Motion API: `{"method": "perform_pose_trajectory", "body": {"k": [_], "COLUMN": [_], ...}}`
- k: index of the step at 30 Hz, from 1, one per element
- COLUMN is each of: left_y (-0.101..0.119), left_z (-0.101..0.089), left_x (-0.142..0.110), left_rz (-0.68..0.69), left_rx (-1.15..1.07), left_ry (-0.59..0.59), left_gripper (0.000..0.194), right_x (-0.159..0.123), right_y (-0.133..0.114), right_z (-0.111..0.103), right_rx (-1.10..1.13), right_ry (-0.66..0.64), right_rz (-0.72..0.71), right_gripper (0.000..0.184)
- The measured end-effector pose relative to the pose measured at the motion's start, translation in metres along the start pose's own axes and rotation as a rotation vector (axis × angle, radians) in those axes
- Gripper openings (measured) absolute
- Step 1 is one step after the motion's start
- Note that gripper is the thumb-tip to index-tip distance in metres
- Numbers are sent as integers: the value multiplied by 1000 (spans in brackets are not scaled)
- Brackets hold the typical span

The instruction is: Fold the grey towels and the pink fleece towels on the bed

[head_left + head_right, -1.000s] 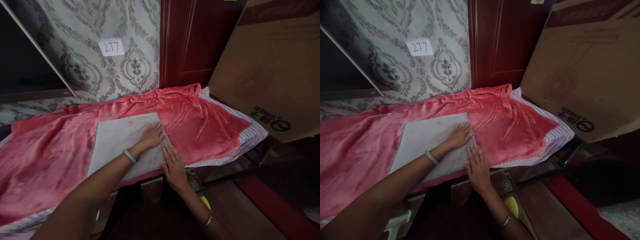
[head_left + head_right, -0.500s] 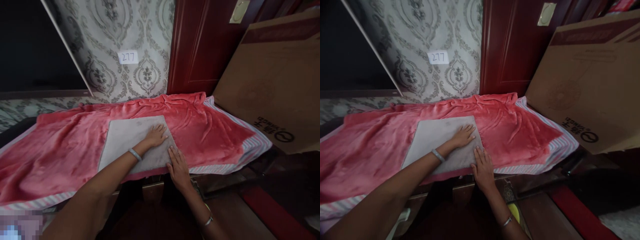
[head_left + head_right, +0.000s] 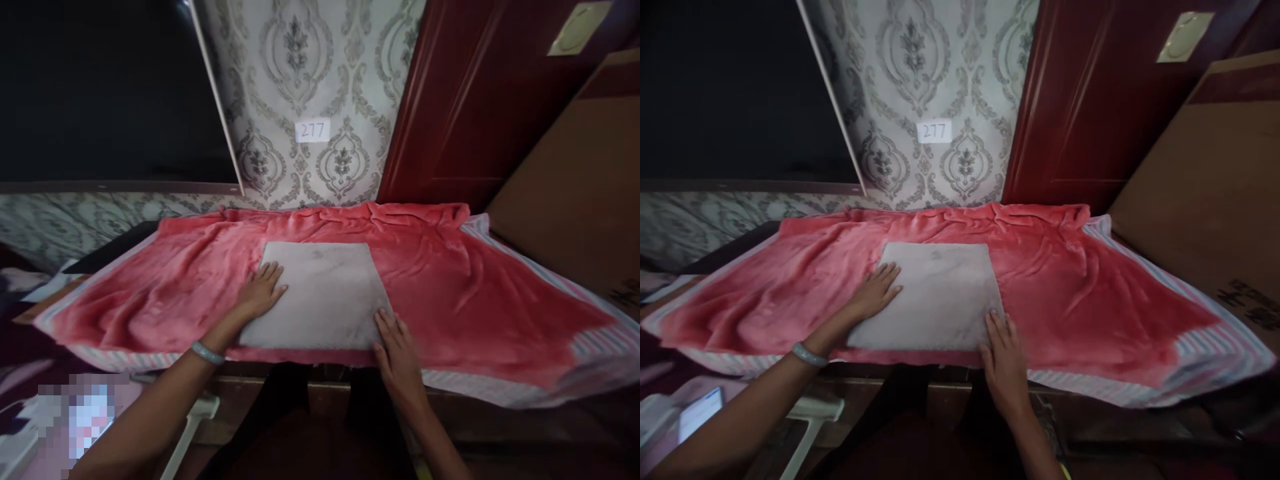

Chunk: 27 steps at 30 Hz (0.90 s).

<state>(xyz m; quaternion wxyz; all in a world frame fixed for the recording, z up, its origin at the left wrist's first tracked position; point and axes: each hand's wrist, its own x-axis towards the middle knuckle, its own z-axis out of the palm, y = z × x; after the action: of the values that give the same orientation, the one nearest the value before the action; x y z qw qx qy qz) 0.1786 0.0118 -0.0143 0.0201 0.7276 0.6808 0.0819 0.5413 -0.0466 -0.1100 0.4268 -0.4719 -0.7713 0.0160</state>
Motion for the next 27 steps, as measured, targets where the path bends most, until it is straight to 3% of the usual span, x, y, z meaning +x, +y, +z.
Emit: {"method": "perform_pose_trajectory", "body": {"k": [5,9,13,18,22,27], "left_y": [-16,-16,-14,-14,-16,-6], "left_z": [7,15,20,22,15,-1], "left_x": [-27,-52,-74,-80,-69,-64], "left_rz": [-123,-171,-170,-219,-305,-361], "left_rx": [-124,-217,-277,-485,-599,-598], "left_ry": [76,163,278,293,266,141], "left_gripper": [67,64,55,60,69,64], "right_x": [33,53,48,41,46,60], "right_y": [-9,-9,-4,-3,6,21], "right_z": [-15,-1,20,20,10,-8], "right_rx": [-18,-70,-139,-108,-1,61], "right_ry": [45,9,-14,-31,-31,-112], "right_rz": [-40,-44,22,83,268,565], "right_gripper": [46,50,53,57,81,105]}}
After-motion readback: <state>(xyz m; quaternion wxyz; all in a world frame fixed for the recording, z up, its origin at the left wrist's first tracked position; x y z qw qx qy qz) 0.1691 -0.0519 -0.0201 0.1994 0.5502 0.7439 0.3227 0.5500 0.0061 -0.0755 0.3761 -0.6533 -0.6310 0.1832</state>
